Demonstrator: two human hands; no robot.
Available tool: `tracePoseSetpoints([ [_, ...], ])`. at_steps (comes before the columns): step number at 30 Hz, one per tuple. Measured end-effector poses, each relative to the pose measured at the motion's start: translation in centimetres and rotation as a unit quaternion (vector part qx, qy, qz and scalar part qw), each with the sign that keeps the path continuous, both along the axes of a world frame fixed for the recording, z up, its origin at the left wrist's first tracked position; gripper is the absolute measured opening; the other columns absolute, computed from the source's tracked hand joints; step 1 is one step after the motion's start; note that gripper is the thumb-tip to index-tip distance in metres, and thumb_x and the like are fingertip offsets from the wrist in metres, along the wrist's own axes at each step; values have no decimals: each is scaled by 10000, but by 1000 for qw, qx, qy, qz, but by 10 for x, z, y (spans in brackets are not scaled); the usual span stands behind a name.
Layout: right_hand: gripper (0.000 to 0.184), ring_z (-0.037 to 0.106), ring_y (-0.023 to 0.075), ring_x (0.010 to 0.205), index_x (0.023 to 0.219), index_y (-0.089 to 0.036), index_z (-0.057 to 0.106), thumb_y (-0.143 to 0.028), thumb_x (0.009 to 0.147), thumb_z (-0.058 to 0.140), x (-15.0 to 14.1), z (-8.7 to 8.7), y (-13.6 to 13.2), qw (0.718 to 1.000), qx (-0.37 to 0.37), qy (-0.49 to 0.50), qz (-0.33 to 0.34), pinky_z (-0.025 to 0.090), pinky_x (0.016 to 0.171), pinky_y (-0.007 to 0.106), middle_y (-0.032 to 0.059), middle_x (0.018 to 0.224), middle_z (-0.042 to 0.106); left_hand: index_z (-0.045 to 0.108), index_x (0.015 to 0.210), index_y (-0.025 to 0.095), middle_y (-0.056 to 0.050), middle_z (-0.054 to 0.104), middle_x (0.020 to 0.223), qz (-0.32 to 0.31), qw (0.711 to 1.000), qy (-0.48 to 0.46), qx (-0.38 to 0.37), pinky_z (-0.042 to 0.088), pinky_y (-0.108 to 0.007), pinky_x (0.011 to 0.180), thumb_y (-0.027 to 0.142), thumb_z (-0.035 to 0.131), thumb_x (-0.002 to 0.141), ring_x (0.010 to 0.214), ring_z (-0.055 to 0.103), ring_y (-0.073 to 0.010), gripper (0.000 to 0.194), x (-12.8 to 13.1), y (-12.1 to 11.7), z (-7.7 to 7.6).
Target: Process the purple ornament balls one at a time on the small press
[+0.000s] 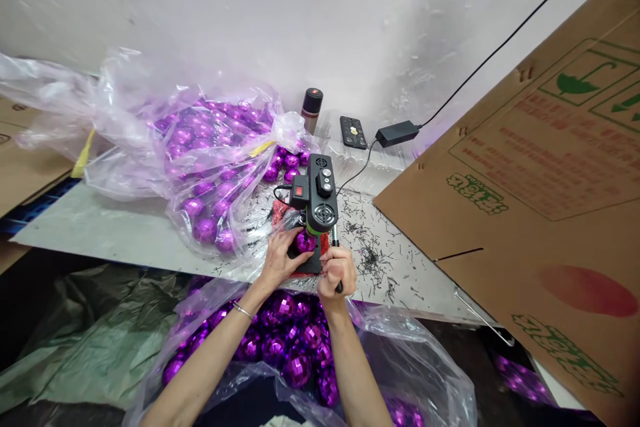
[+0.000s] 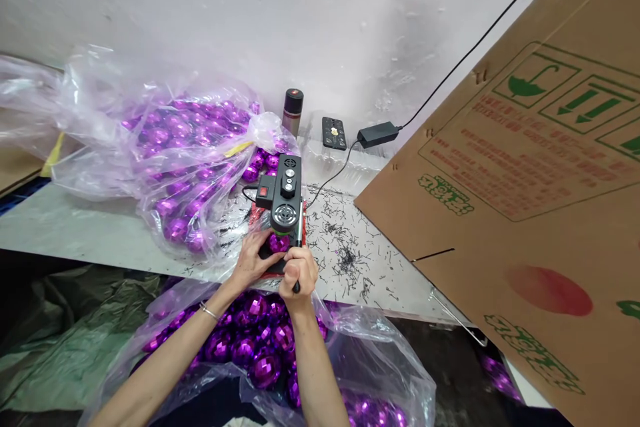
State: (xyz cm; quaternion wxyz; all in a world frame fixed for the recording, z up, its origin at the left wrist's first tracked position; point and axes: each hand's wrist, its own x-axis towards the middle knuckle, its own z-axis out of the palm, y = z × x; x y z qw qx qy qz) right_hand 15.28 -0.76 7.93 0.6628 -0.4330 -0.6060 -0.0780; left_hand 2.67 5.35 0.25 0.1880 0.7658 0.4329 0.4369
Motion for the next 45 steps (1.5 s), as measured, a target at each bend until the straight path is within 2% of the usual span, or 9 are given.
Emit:
tracePoseSetpoints([
  [22,343,589,130,628,739,-236,452,-283,1065,355,2,-15,7,999,28,-36,3,503,596,294,-6,746,545,646,1322,192,-129,754,1233,-17,1000,-6,-24,522,-467,1012,483,767,893,1140,701,-307,532,-1,3,-1],
  [25,358,571,129,624,715,-234,446,-256,1061,359,0,-2,5,999,23,-25,0,471,569,277,-12,713,529,643,1320,197,-129,754,1239,-20,999,-5,-33,516,-477,1023,456,787,878,1143,701,-309,532,0,6,0],
  [28,358,560,122,639,707,-228,450,-184,1053,367,-3,31,3,1000,-5,14,-11,446,592,271,-19,693,521,637,1317,204,-131,751,1243,-23,999,-12,-41,516,-488,1037,424,807,861,1155,701,-312,535,2,9,2],
  [32,408,536,129,628,653,-233,436,-265,1060,426,-4,72,3,992,-89,86,-12,425,608,288,-31,629,487,615,1314,204,-132,739,1230,-32,998,-29,-42,531,-507,1027,377,786,860,1156,699,-320,515,-3,-6,3],
  [34,428,535,133,631,635,-235,433,-287,1059,440,-4,76,2,991,-93,92,-8,420,613,294,-34,610,473,604,1321,201,-146,720,1262,-68,997,-23,-31,530,-521,1041,384,765,866,1190,685,-331,516,-11,-26,3],
  [38,402,564,140,665,652,-226,476,-235,1053,439,-5,60,-1,995,-67,70,-3,429,639,305,-23,636,506,596,1355,210,-174,644,1421,-130,991,-4,-19,466,-550,1154,463,698,914,1346,604,-340,519,-30,-54,5],
  [40,378,566,139,669,673,-221,498,-198,1046,436,-5,52,-2,996,-55,65,2,422,629,303,-17,660,528,616,1336,214,-157,655,1415,-87,995,-40,-36,464,-529,1168,403,545,1007,1353,603,-303,386,-34,-40,10],
  [42,371,564,140,667,680,-220,500,-172,1040,426,-6,49,-3,997,-46,61,6,412,615,303,-13,665,535,658,1258,213,-138,699,1336,-14,992,-102,-66,493,-502,1141,319,422,1041,1308,634,-270,337,-31,-4,20],
  [45,365,561,144,658,680,-222,495,-154,1031,420,-6,50,-2,998,-42,47,6,404,598,304,-11,659,532,705,1097,210,-114,762,1114,29,968,-198,-152,559,-462,1022,312,517,979,1104,714,-255,244,-13,67,40],
])
